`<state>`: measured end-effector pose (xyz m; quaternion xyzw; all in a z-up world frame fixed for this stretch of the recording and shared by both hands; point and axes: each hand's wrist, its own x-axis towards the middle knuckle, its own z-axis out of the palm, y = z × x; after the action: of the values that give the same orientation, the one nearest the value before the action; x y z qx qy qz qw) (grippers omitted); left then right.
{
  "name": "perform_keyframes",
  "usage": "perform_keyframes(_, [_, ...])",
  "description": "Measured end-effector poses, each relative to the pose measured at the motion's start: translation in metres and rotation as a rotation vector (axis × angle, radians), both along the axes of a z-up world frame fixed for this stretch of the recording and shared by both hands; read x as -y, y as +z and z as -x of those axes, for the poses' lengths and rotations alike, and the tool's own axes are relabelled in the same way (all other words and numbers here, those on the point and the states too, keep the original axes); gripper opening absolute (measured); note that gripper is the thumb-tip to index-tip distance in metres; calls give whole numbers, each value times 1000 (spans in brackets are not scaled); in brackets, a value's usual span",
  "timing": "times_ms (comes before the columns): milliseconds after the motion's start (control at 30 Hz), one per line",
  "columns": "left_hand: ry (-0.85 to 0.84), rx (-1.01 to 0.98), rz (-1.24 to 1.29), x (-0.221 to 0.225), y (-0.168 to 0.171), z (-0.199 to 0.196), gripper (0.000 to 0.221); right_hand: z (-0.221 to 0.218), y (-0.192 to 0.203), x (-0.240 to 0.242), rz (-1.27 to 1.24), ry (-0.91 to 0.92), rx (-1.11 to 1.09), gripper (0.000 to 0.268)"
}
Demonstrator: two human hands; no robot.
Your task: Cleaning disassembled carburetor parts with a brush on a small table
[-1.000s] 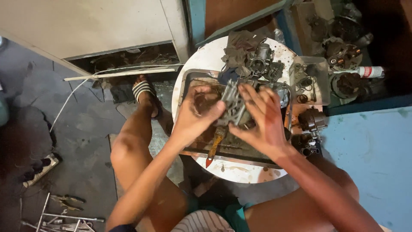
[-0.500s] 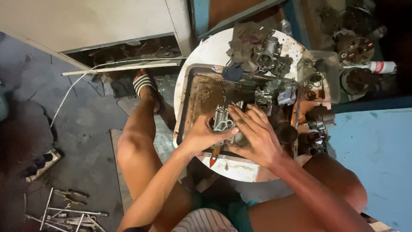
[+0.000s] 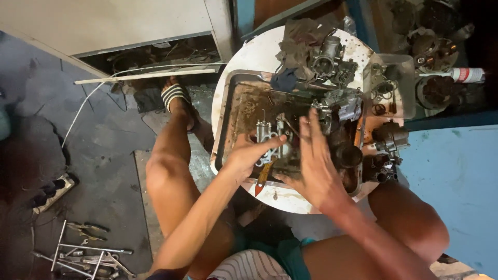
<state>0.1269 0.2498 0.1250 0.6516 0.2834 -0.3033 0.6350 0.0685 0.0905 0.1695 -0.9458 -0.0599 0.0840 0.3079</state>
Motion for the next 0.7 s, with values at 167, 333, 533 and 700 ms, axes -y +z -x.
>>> perform_keyframes(167, [98, -17, 10, 0, -21, -12, 117, 33, -42, 8, 155, -52, -115, 77])
perform_keyframes(333, [89, -100, 101, 3, -29, -21, 136, 54, -102, -7, 301, 244, -258, 55])
perform_keyframes(533, [233, -44, 197, 12, -16, -11, 125, 58, -135, -23, 285, 474, 19, 42])
perform_keyframes(700, [228, -88, 270, 5, -29, -10, 113, 51, -135, -26, 364, 476, 97, 25])
